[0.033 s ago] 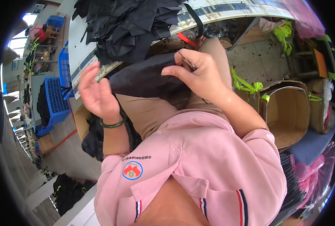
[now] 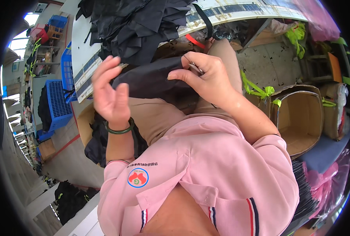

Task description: The person sits on the floor and uses scissors to trim the edges of black fabric pieces. They pick up individual pieces from a pile, cut the edges, and place the trimmed pieces back onto the pile.

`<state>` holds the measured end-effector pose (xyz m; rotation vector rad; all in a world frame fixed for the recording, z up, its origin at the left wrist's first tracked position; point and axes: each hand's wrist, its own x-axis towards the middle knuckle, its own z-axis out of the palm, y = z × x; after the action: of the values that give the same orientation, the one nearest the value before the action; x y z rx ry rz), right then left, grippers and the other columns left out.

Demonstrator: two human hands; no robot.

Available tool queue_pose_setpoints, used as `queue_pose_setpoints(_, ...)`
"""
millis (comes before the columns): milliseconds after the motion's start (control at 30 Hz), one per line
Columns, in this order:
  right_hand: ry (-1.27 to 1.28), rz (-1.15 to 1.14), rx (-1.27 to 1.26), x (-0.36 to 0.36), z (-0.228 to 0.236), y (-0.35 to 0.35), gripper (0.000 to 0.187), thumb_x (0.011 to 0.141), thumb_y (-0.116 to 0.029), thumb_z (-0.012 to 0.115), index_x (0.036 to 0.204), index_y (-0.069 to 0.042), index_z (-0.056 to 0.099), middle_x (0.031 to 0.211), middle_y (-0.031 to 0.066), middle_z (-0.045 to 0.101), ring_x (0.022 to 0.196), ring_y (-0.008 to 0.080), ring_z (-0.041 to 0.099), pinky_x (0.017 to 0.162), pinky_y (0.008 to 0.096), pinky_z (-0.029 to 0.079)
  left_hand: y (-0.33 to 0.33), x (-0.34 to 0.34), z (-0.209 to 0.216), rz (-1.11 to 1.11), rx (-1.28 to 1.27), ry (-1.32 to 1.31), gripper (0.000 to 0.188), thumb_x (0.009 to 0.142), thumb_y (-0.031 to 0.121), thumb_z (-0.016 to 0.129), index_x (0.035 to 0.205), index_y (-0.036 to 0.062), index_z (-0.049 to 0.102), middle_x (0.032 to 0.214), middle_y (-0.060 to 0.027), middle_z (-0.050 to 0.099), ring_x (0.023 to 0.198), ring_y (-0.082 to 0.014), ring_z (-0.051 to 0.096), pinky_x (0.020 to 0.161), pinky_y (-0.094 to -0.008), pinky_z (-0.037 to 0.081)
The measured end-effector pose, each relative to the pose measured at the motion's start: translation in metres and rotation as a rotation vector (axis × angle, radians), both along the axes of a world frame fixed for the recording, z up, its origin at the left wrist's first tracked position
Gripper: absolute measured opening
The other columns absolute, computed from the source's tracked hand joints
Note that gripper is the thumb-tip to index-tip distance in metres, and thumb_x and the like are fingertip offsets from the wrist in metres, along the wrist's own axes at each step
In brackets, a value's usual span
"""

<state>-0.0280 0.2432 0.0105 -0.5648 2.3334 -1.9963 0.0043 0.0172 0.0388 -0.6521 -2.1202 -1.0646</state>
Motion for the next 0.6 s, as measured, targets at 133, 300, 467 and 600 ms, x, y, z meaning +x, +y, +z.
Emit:
queue_pose_setpoints(133,0.247,-0.011,0.074,0.002,0.003,-0.003,0.027,0.069,-0.011,0.081,0.072,-0.002,0.055,0.058,0.0062,0.051,0.052,0.0112,0.044,0.048,0.0261,0.038,0.031,-0.008,0.004,-0.173,-0.089,-0.350,0.034,0.071,0.021,0.078,0.096,0.0043,0.063,0.095,-0.0079,0.065,0.089,-0.0255,0.061,0.091,-0.0386,0.043)
queue_pose_setpoints(300,0.221,-0.020,0.107,0.006,0.004,0.002,0.023,0.070,-0.010,0.079,0.074,-0.002,0.058,0.060,0.0061,0.055,0.053,0.0112,0.048,0.049,0.0254,0.040,0.034,-0.010,-0.011,-0.247,0.079,-0.548,0.027,0.068,0.013,0.080,0.088,0.0039,0.064,0.081,-0.0066,0.064,0.069,-0.0172,0.060,0.066,-0.0284,0.047)
queue_pose_setpoints(467,0.156,-0.013,0.023,0.004,0.003,0.004,0.024,0.071,-0.012,0.079,0.082,-0.003,0.060,0.072,0.0024,0.061,0.056,0.0072,0.049,0.050,0.0226,0.040,0.028,-0.007,-0.004,-0.170,0.053,-0.658,0.023,0.068,0.010,0.081,0.083,0.0018,0.065,0.082,-0.0061,0.064,0.080,-0.0154,0.061,0.075,-0.0276,0.046)
queue_pose_setpoints(600,0.155,0.029,0.084,-0.002,0.018,0.012,0.037,0.071,-0.016,0.080,0.099,-0.004,0.058,0.091,0.0020,0.062,0.060,0.0085,0.048,0.053,0.0223,0.038,0.022,-0.006,-0.005,-0.139,0.054,-0.618,0.022,0.068,0.014,0.080,0.080,0.0031,0.064,0.071,-0.0060,0.062,0.064,-0.0154,0.059,0.059,-0.0267,0.046)
